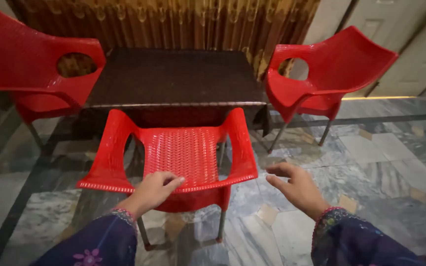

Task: The person is seen moving and arranging plastic chairs around a table in a room.

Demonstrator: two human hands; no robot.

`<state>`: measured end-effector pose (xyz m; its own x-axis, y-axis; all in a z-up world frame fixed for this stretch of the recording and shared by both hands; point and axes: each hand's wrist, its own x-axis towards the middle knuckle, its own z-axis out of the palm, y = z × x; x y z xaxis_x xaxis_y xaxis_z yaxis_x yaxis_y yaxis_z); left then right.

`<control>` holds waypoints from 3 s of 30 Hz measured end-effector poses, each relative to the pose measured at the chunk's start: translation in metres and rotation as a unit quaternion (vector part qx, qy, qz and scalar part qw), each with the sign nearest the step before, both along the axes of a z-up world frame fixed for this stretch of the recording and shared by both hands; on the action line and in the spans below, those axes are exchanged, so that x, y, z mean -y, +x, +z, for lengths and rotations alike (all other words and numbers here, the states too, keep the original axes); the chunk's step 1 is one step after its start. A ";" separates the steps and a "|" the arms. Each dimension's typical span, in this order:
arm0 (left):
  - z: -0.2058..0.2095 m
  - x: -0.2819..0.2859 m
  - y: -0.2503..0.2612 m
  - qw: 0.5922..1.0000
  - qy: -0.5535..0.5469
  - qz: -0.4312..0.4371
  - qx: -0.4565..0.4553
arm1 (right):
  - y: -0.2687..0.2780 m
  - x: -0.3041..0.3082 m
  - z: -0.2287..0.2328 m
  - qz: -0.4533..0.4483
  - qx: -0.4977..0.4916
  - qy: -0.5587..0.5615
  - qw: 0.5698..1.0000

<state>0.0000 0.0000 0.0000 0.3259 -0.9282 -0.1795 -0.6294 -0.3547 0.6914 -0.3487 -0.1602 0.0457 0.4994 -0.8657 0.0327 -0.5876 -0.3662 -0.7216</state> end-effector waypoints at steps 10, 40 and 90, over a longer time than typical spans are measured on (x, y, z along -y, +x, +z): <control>0.017 0.045 -0.066 0.982 -0.175 0.003 -0.063 | -0.044 0.022 0.018 -0.028 0.036 0.003 0.999; 0.038 0.324 -0.284 0.891 -0.217 0.159 -0.367 | -0.260 0.263 0.039 -0.131 0.189 0.120 0.966; 0.028 0.861 -0.352 0.894 -0.146 0.102 -0.412 | -0.335 0.675 0.025 -0.215 0.138 0.116 0.960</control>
